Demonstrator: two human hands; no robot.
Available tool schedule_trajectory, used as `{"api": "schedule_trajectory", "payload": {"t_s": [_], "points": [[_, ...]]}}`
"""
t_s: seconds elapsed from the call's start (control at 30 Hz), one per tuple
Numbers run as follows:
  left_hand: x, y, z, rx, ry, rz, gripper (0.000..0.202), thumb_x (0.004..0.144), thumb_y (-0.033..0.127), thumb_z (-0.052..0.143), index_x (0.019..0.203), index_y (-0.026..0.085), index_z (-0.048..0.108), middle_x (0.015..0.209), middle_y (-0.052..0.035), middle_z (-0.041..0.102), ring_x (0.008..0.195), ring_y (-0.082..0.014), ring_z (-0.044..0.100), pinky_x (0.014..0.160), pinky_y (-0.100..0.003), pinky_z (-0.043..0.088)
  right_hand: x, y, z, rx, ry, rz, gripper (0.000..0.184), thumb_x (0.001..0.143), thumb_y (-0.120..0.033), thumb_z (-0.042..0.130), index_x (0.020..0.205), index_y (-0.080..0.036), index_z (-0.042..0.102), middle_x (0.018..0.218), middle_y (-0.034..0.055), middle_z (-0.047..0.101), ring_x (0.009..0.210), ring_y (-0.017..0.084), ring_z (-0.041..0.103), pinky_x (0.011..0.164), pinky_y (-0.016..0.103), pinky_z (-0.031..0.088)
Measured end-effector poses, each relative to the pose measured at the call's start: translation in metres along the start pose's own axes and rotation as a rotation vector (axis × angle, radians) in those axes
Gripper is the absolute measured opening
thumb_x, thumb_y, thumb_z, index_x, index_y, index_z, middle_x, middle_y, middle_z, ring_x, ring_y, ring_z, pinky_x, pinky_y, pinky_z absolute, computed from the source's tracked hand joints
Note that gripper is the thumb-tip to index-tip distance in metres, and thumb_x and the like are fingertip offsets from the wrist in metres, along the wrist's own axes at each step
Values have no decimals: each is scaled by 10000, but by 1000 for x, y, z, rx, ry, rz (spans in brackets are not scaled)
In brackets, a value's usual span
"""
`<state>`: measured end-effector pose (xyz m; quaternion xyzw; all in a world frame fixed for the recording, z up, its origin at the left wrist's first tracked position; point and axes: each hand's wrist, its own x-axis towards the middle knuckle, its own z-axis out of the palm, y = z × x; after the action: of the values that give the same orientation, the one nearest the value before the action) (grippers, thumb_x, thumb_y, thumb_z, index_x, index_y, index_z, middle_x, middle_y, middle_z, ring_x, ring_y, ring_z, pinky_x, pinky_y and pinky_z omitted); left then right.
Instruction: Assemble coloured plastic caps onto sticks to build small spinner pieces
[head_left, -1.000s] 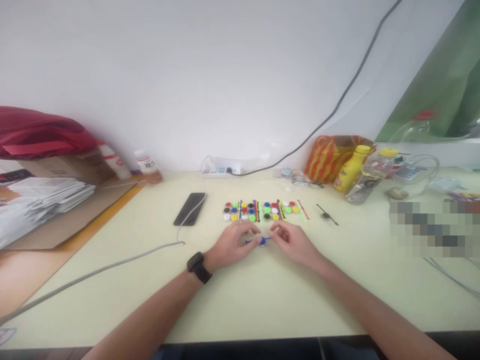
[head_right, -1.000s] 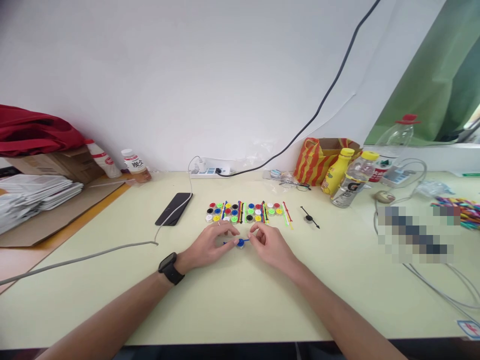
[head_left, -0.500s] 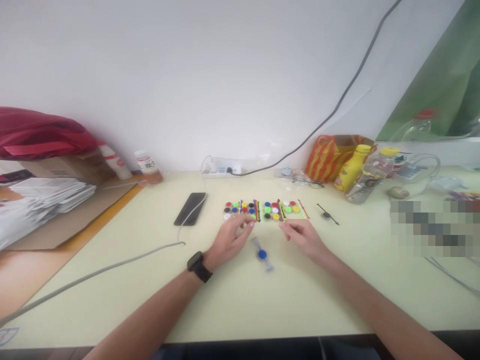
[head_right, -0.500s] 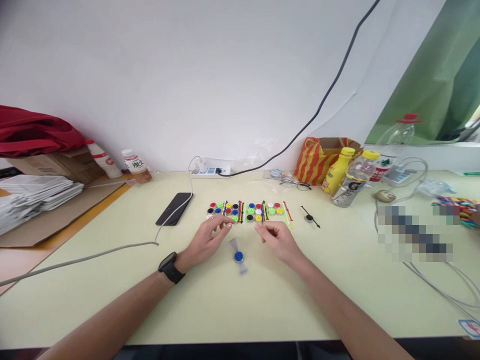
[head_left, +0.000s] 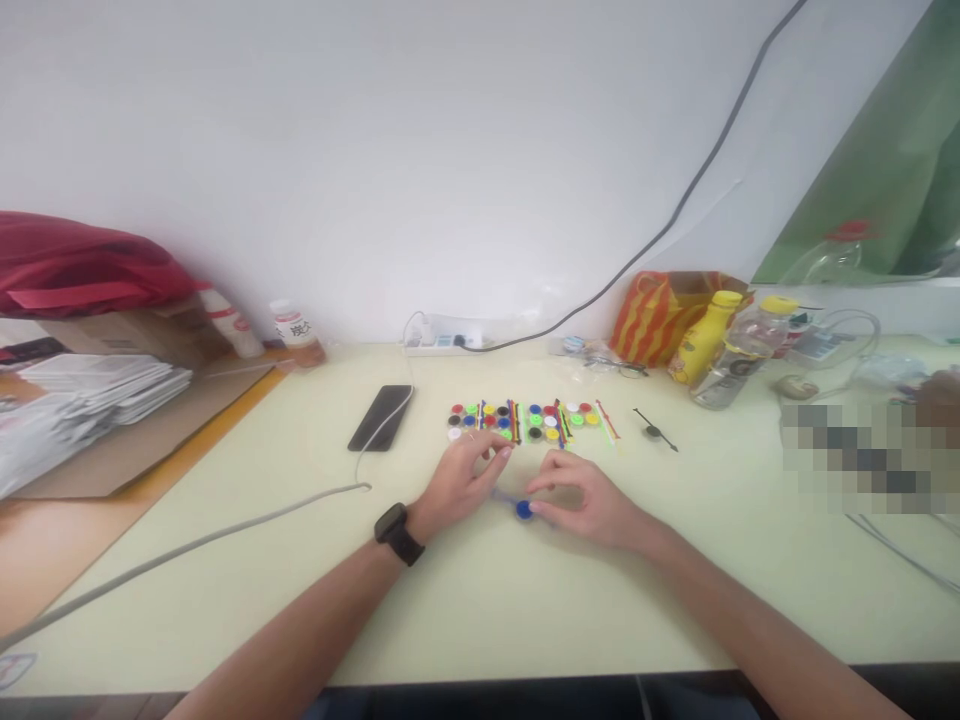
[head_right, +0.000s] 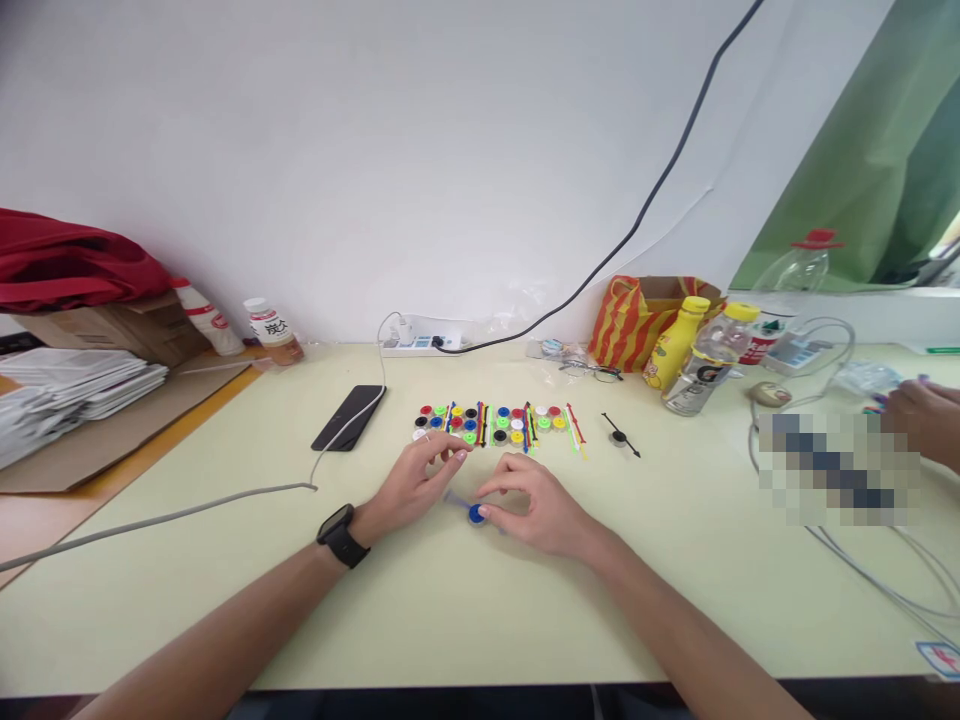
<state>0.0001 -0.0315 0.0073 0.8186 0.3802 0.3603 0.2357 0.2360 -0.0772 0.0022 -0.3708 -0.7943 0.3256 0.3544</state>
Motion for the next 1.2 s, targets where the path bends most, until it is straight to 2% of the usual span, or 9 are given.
{"api": "schedule_trajectory", "payload": {"t_s": [0.23, 0.43, 0.57, 0.63, 0.7, 0.8, 1.0, 1.2], "points": [[-1, -1, 1, -1, -3, 17, 202, 1030, 337, 537, 1081, 246, 709, 1023, -27, 733, 913, -191, 624, 839, -335, 484, -2, 2, 8, -102, -51, -18, 159, 914, -293, 717, 1048, -289, 801, 926, 41, 580, 911, 198, 592, 849, 352, 500], [-1, 1, 0, -14, -13, 31, 200, 1015, 352, 553, 1049, 237, 713, 990, -47, 728, 920, -211, 631, 854, -366, 499, -1, -1, 8, -140, -37, -17, 114, 937, -251, 655, 947, -269, 767, 909, 49, 649, 928, 220, 600, 840, 368, 503], [-3, 7, -4, -52, -165, 86, 152, 958, 361, 645, 947, 252, 750, 970, -53, 724, 953, -229, 652, 895, -388, 511, 2, 2, 7, -162, 0, -21, 134, 964, -250, 603, 948, -261, 736, 923, 54, 700, 929, 233, 614, 846, 389, 499], [-3, 10, -5, -56, -240, 118, 132, 936, 358, 679, 977, 274, 773, 998, -53, 731, 961, -233, 663, 919, -399, 506, 3, 6, 7, -176, 19, -4, 134, 967, -252, 599, 966, -254, 733, 907, 54, 706, 916, 234, 619, 842, 390, 495], [-3, 10, -5, -54, -268, 134, 148, 930, 347, 690, 1037, 296, 778, 1007, -48, 737, 951, -229, 669, 916, -396, 501, 3, 10, 7, -192, 27, 14, 136, 965, -250, 603, 985, -251, 738, 892, 54, 709, 913, 237, 621, 845, 393, 491], [-3, 9, -3, -51, -255, 127, 136, 936, 346, 687, 1023, 297, 779, 972, -39, 739, 922, -219, 669, 894, -382, 494, 5, 16, 8, -197, 28, 32, 116, 948, -257, 639, 961, -251, 755, 902, 56, 714, 925, 242, 620, 857, 396, 486], [-3, 4, 4, 12, -223, 84, 92, 895, 333, 718, 883, 249, 752, 918, -49, 718, 906, -236, 642, 872, -393, 495, 9, 24, 11, -145, 92, 79, 88, 898, -311, 729, 925, -251, 788, 919, 55, 703, 959, 242, 605, 868, 383, 474], [-1, 0, 9, 85, -212, 63, 109, 819, 328, 761, 826, 235, 704, 935, -62, 688, 922, -264, 613, 833, -398, 504, 11, 27, 10, -169, 54, 71, 98, 894, -347, 741, 894, -255, 777, 948, 44, 708, 979, 242, 586, 890, 391, 449]]}}
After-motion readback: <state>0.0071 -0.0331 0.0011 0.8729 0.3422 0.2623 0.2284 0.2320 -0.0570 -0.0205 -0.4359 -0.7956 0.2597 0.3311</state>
